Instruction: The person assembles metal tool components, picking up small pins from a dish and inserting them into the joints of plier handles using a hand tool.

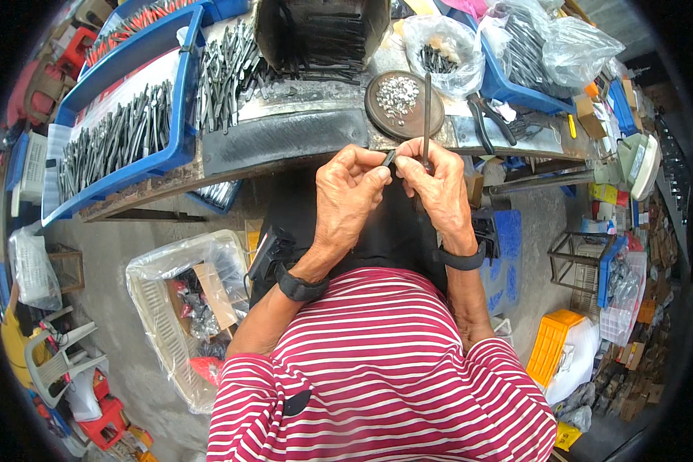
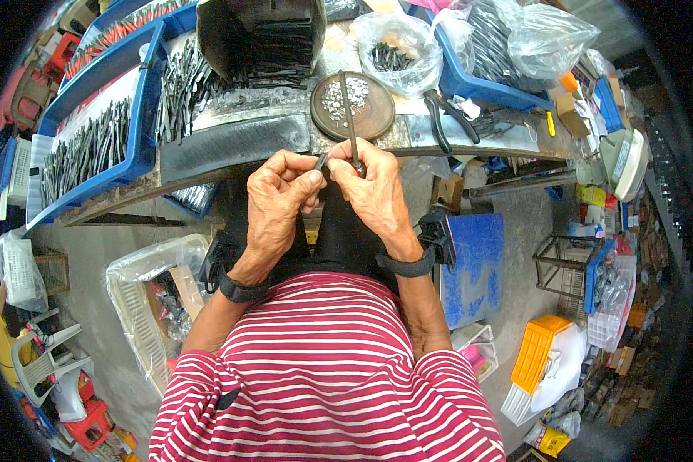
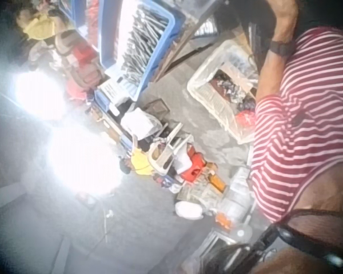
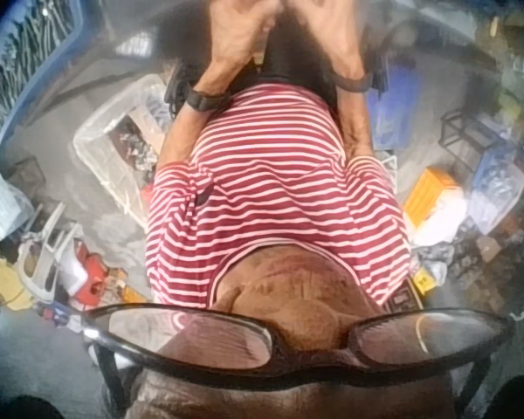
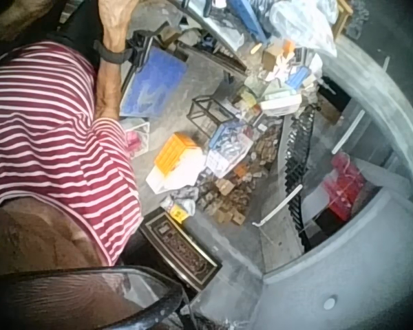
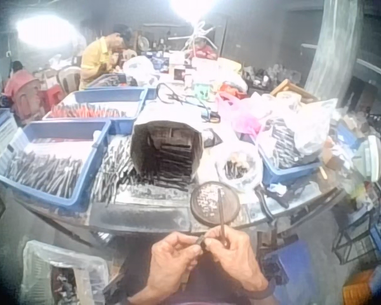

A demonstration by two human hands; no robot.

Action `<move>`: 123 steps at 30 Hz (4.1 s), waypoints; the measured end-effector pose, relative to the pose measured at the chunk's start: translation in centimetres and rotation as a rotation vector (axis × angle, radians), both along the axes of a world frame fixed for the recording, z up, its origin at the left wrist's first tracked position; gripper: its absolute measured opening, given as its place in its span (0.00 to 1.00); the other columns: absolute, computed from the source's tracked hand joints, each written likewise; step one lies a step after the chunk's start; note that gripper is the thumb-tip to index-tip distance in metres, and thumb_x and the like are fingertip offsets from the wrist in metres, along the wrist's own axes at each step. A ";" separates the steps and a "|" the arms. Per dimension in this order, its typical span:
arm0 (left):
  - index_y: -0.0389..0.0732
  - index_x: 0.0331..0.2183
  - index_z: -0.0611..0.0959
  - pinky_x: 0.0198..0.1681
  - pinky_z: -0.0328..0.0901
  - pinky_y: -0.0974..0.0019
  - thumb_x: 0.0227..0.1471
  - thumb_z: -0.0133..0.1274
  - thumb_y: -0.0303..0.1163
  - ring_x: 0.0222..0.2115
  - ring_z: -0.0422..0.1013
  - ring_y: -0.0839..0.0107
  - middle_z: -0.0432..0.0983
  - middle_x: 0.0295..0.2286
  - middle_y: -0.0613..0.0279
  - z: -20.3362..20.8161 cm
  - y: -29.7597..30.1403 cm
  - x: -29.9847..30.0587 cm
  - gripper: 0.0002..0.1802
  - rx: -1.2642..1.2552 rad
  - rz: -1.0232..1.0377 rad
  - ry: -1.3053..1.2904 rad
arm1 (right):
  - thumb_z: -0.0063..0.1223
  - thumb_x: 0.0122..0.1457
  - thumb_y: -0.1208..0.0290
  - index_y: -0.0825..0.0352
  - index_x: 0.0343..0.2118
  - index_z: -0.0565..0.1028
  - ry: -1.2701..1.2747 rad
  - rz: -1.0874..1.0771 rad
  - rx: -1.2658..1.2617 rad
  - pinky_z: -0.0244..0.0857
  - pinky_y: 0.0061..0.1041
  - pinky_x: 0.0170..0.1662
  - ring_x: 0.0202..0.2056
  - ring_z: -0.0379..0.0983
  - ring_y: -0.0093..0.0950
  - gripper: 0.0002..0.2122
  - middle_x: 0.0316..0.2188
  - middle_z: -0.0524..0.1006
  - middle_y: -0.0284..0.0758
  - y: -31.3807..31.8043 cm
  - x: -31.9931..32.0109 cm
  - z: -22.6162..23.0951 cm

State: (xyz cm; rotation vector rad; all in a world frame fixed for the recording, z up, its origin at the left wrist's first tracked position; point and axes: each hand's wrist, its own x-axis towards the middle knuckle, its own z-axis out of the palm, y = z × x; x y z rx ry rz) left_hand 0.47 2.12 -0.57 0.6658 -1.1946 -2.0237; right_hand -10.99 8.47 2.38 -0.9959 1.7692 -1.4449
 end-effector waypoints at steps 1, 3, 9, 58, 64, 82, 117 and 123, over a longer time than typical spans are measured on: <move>0.32 0.30 0.72 0.17 0.58 0.81 0.45 0.51 0.23 0.16 0.61 0.82 0.71 0.21 0.60 0.1 0.0 0.0 0.08 0.000 -0.001 -0.001 | 0.48 0.49 0.74 0.71 0.25 0.71 -0.003 -0.006 0.001 0.54 0.12 0.17 0.15 0.60 0.12 0.05 0.15 0.68 0.27 0.0 0.0 0.0; 0.32 0.29 0.73 0.17 0.56 0.83 0.43 0.51 0.23 0.17 0.62 0.84 0.70 0.19 0.63 0.4 0.0 -0.1 0.08 -0.032 0.008 -0.041 | 0.48 0.49 0.74 0.71 0.25 0.71 -0.024 -0.005 0.000 0.54 0.12 0.17 0.15 0.60 0.12 0.05 0.15 0.68 0.27 0.0 -0.1 0.1; 0.30 0.28 0.73 0.16 0.53 0.83 0.42 0.51 0.22 0.16 0.60 0.85 0.70 0.19 0.62 0.4 -1.0 0.2 0.08 0.233 -0.138 0.135 | 0.48 0.49 0.75 0.71 0.25 0.71 -0.115 0.019 -0.039 0.54 0.12 0.17 0.15 0.60 0.13 0.05 0.16 0.69 0.27 0.0 -0.5 -0.2; 0.36 0.34 0.72 0.17 0.55 0.82 0.49 0.44 0.24 0.14 0.59 0.86 0.68 0.17 0.68 0.7 -0.6 -1.1 0.07 -0.389 0.025 -0.187 | 0.48 0.48 0.73 0.71 0.24 0.73 0.286 -0.287 -0.133 0.51 0.12 0.16 0.13 0.59 0.12 0.06 0.15 0.69 0.28 -3.2 -8.2 0.5; 0.35 0.32 0.74 0.17 0.55 0.81 0.49 0.43 0.23 0.15 0.59 0.86 0.67 0.16 0.68 0.5 -0.7 -0.9 0.06 -0.512 0.066 -0.233 | 0.42 0.43 0.73 0.71 0.26 0.73 0.742 -0.265 0.037 0.60 0.27 0.29 0.23 0.67 0.31 0.09 0.19 0.72 0.40 -7.3 -12.2 0.8; 0.33 0.30 0.75 0.22 0.58 0.79 0.48 0.43 0.20 0.18 0.62 0.83 0.66 0.16 0.67 0.6 -0.3 -0.2 0.06 -0.541 -0.003 -0.249 | 0.41 0.42 0.71 0.64 0.37 0.72 1.118 0.095 0.222 0.61 0.38 0.41 0.37 0.68 0.42 0.16 0.33 0.72 0.46 -11.3 -16.3 -1.9; 0.36 0.31 0.74 0.18 0.52 0.85 0.48 0.45 0.23 0.17 0.59 0.88 0.68 0.17 0.69 0.7 -0.6 0.4 0.05 -0.199 -0.078 -0.050 | 0.46 0.44 0.75 0.68 0.28 0.71 1.294 -0.005 0.233 0.62 0.37 0.35 0.33 0.69 0.42 0.07 0.29 0.73 0.44 -8.7 -15.5 -1.3; 0.36 0.32 0.74 0.16 0.50 0.85 0.48 0.45 0.23 0.15 0.58 0.88 0.68 0.17 0.68 0.8 -0.8 0.3 0.05 -0.155 -0.068 -0.028 | 0.48 0.46 0.71 0.64 0.34 0.73 1.160 -0.087 0.031 0.63 0.34 0.32 0.28 0.70 0.42 0.11 0.26 0.73 0.44 -8.4 -15.4 -1.2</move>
